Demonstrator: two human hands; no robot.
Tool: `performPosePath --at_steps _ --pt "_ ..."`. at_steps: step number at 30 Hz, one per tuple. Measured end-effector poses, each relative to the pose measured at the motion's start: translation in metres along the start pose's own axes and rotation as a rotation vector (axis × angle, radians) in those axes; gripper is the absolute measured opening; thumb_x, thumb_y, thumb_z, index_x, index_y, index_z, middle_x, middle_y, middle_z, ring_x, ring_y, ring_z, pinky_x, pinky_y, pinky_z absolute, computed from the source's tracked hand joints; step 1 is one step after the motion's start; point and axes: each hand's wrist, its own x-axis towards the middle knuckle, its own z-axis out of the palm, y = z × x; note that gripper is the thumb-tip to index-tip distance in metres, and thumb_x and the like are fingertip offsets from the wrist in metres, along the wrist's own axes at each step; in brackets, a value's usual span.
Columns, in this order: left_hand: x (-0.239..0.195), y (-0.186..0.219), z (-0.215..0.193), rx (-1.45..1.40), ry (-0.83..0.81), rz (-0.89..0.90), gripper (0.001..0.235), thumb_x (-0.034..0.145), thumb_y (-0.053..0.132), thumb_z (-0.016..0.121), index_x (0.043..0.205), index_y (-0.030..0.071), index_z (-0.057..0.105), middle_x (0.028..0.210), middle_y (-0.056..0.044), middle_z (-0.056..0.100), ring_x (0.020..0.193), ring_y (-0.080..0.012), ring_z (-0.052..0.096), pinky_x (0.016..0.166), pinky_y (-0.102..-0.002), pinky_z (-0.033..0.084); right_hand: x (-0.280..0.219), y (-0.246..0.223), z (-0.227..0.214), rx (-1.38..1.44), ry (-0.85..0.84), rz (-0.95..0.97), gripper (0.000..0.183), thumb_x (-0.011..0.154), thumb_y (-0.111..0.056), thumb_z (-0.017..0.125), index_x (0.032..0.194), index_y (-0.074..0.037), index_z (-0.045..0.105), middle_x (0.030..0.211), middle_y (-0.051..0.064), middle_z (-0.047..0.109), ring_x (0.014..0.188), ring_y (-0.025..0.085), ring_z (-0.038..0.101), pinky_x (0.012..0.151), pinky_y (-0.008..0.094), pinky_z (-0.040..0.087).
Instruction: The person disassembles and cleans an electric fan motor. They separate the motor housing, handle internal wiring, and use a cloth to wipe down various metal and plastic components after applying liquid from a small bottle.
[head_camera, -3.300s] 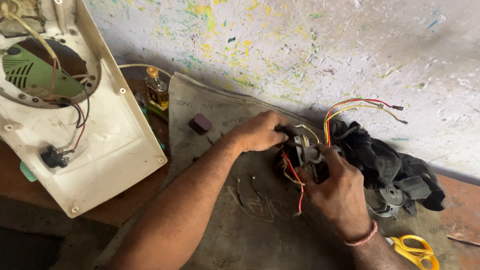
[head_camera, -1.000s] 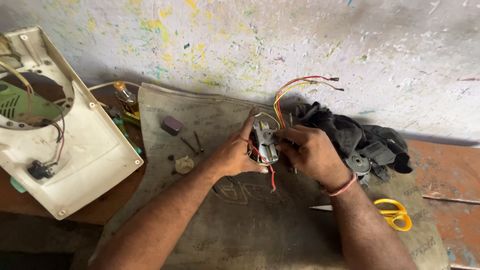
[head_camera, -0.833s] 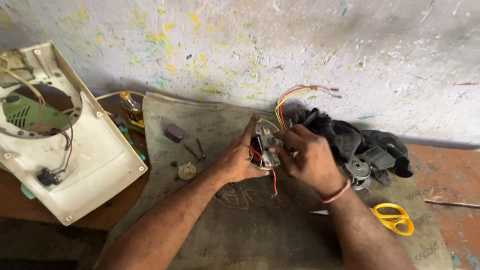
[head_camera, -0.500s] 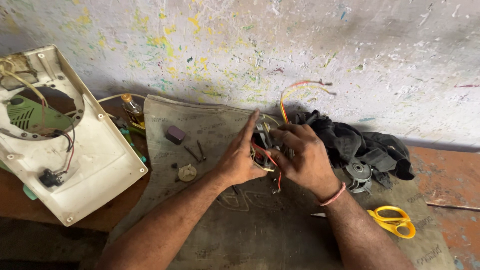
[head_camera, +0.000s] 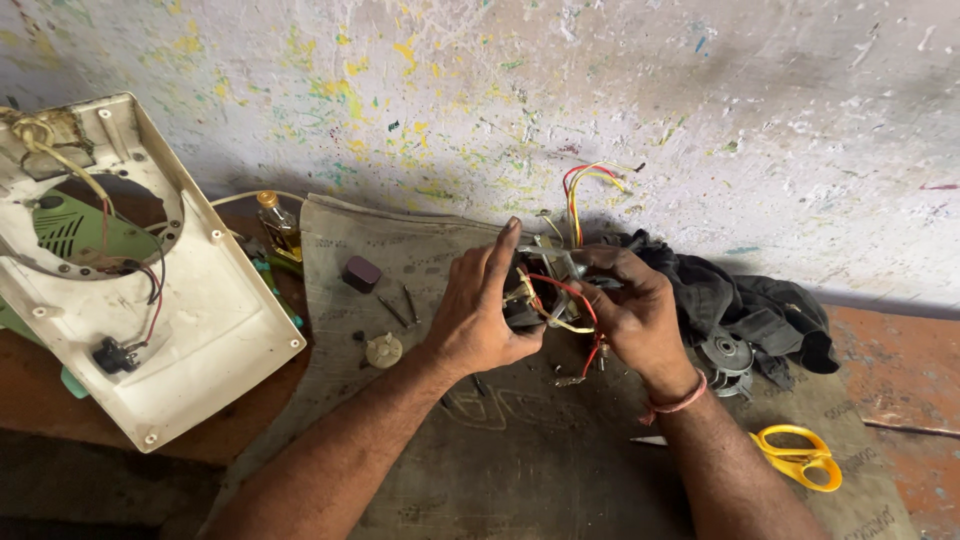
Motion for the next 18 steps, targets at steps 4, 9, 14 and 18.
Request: performPosePath --at_steps 4,9,14,18 --pt "0.0040 0.0005 -0.0016 -0.008 0.028 0.091 0.127 0.065 0.022 0.093 0.162 0.008 0.012 0.138 -0.024 0.047 0.126 -0.0393 0.052 0.109 -0.056 0.043 -0.0033 0.0007 0.0014 -0.012 0.010 0.004 0.030 0.091 0.004 0.074 0.120 -0.001 0.068 0.115 0.006 0.072 0.103 0.011 0.068 0.087 0.028 0.058" --pt "0.0031 0.0040 -0.0023 -0.053 0.038 0.088 0.116 0.071 0.016 0.091 0.162 0.010 0.019 0.141 -0.021 0.047 0.129 -0.0398 0.052 0.112 -0.053 0.046 -0.0027 -0.0011 0.0015 -0.023 0.009 -0.033 0.032 0.089 0.005 0.075 0.120 -0.002 0.067 0.114 0.005 0.072 0.101 0.011 0.069 0.087 0.028 0.060" --pt "0.0014 -0.0019 0.0004 -0.027 -0.004 0.057 0.117 0.067 0.019 0.094 0.159 0.010 0.023 0.141 -0.023 0.045 0.130 -0.0415 0.050 0.108 -0.051 0.050 -0.0024 -0.0001 0.0006 0.068 -0.011 0.008 0.033 0.091 0.005 0.073 0.122 -0.001 0.066 0.115 0.005 0.071 0.104 0.012 0.068 0.088 0.028 0.059" --pt "0.0009 -0.0040 -0.0006 -0.015 -0.007 0.071 0.120 0.066 0.020 0.096 0.160 0.011 0.022 0.142 -0.023 0.043 0.132 -0.0413 0.050 0.109 -0.052 0.050 -0.0014 -0.0021 0.0027 0.072 0.007 0.038 0.034 0.090 0.005 0.073 0.123 -0.002 0.066 0.115 0.006 0.073 0.103 0.012 0.069 0.087 0.028 0.059"
